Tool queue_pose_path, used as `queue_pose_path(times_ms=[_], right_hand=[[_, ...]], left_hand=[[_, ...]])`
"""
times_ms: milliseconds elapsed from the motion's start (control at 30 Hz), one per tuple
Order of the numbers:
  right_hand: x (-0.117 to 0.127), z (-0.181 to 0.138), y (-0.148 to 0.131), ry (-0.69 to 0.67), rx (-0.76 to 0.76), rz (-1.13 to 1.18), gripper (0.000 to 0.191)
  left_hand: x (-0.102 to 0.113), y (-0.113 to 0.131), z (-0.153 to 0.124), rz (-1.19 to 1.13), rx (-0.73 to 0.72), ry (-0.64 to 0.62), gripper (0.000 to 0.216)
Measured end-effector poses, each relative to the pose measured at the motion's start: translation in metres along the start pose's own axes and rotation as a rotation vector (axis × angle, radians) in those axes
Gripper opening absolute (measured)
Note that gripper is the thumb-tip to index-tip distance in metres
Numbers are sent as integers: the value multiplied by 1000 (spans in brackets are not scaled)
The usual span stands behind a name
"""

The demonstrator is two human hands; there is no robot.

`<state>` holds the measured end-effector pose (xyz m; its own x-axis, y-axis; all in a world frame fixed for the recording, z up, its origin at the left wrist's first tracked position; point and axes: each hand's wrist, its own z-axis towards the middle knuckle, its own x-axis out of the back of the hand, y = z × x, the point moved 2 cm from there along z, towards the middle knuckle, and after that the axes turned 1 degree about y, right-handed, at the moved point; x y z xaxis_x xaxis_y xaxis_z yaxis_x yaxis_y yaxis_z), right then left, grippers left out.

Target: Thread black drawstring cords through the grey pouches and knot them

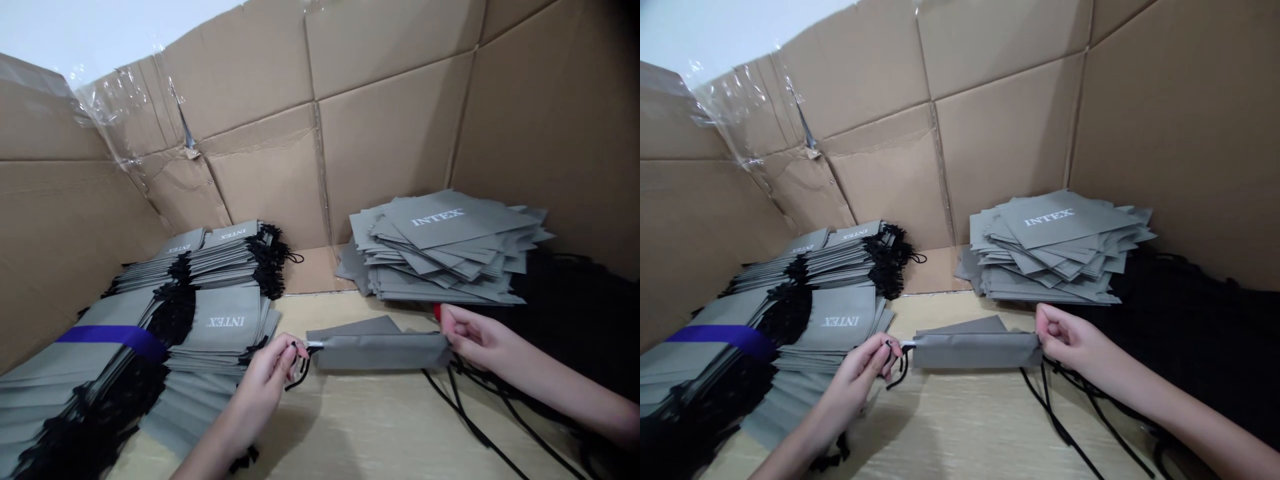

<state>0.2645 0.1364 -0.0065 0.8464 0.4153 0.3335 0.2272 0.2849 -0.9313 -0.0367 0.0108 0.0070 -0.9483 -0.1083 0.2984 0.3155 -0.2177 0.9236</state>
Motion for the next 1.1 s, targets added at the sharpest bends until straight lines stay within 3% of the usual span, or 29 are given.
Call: queue_pose_path(times_ms=[200,400,733,1100], right_hand=[[-1,-1,1,-21,29,-19,18],[1,-2,0,-31,18,-47,18],[5,-1,9,-127,24,-122,17],[4,-1,2,-122,8,-149,16]], left_hand=[[-1,8,-3,278,-124,28,22],[-3,7,-3,351,-221,89,16],[-8,-4,-4,427,-238,61,16],[-7,-5,-5,449,-250,108,7]])
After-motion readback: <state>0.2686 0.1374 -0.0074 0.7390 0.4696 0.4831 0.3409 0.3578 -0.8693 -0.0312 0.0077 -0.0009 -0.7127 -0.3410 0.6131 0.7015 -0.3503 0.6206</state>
